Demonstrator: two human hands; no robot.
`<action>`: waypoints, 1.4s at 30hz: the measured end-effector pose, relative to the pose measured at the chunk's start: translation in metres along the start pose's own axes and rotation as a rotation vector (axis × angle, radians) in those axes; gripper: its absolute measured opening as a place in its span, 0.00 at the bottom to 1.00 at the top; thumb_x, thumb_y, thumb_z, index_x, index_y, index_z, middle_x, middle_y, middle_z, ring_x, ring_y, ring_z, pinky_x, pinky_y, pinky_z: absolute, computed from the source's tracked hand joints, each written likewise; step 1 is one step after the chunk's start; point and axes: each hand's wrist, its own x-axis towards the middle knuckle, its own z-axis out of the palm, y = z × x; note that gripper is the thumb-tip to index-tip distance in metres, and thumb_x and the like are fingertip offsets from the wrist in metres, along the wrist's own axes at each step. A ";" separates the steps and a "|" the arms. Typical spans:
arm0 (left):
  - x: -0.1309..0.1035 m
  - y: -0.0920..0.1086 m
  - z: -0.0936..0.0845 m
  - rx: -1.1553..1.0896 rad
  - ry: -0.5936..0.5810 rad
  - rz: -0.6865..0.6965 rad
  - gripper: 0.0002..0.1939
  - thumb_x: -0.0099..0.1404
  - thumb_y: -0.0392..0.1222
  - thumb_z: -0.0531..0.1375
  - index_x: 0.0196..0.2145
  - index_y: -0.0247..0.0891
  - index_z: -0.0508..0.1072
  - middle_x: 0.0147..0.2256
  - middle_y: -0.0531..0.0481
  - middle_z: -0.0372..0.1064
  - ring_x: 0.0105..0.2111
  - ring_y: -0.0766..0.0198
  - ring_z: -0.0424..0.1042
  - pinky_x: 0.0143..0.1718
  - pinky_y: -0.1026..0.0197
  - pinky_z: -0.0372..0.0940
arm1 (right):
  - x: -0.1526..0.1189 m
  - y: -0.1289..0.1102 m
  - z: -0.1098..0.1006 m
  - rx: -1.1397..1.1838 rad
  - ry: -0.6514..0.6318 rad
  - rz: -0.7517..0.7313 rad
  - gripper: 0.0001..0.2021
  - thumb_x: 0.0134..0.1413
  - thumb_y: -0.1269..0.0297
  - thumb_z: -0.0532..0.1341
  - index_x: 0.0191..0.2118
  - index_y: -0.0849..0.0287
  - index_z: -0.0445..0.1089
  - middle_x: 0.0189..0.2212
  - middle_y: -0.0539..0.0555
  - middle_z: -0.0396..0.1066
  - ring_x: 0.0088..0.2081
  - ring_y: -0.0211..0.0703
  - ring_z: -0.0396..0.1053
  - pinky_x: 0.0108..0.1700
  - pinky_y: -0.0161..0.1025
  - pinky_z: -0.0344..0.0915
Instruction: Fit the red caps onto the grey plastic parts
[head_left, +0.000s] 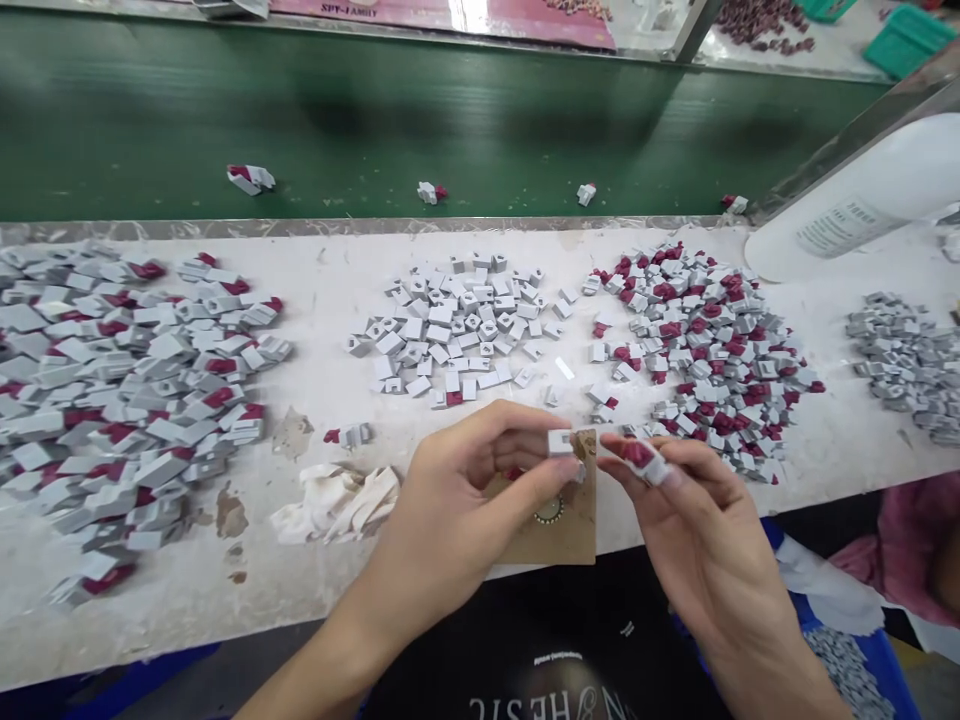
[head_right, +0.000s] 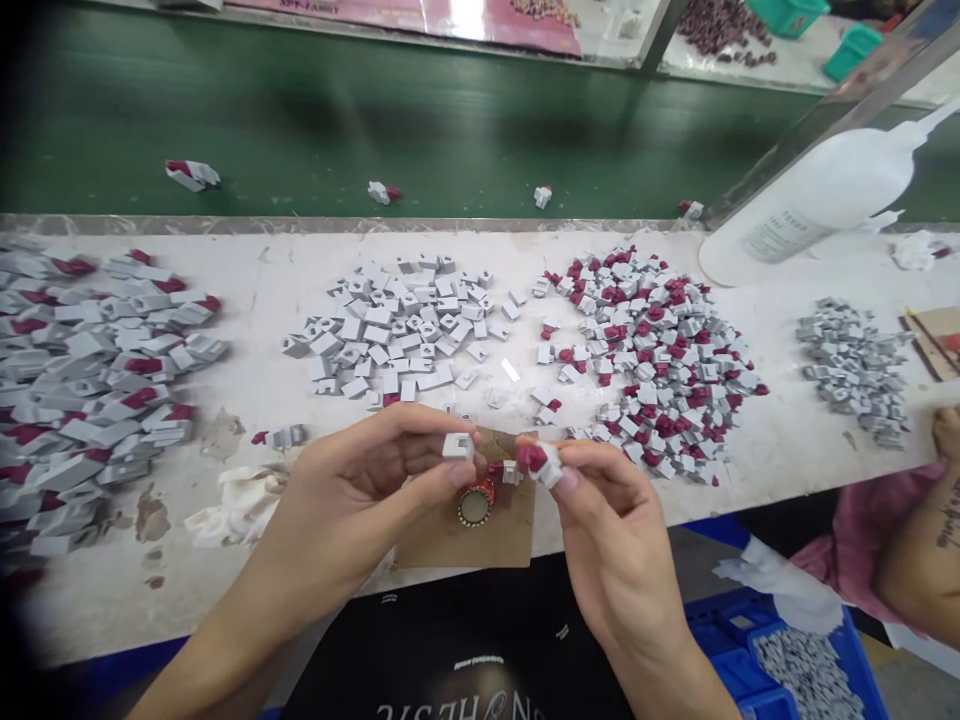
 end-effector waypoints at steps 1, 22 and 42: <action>0.002 0.002 0.005 -0.043 -0.009 -0.001 0.07 0.72 0.43 0.75 0.47 0.47 0.86 0.41 0.51 0.88 0.41 0.55 0.88 0.44 0.57 0.85 | 0.004 -0.002 0.004 0.042 -0.004 0.026 0.04 0.61 0.55 0.81 0.41 0.37 0.89 0.43 0.47 0.91 0.51 0.52 0.89 0.60 0.51 0.84; 0.017 0.005 0.017 -0.095 -0.007 0.008 0.06 0.71 0.41 0.76 0.45 0.45 0.89 0.43 0.50 0.89 0.43 0.52 0.89 0.48 0.53 0.86 | 0.021 -0.008 0.014 -0.061 -0.020 0.011 0.05 0.61 0.53 0.81 0.42 0.38 0.89 0.40 0.46 0.90 0.44 0.45 0.87 0.54 0.42 0.85; 0.112 0.054 -0.178 0.463 0.765 0.155 0.05 0.64 0.37 0.74 0.37 0.40 0.83 0.39 0.46 0.84 0.41 0.54 0.83 0.43 0.56 0.77 | 0.240 -0.006 0.251 -1.005 -0.513 -0.472 0.19 0.68 0.79 0.64 0.60 0.64 0.83 0.61 0.67 0.82 0.64 0.61 0.78 0.71 0.60 0.70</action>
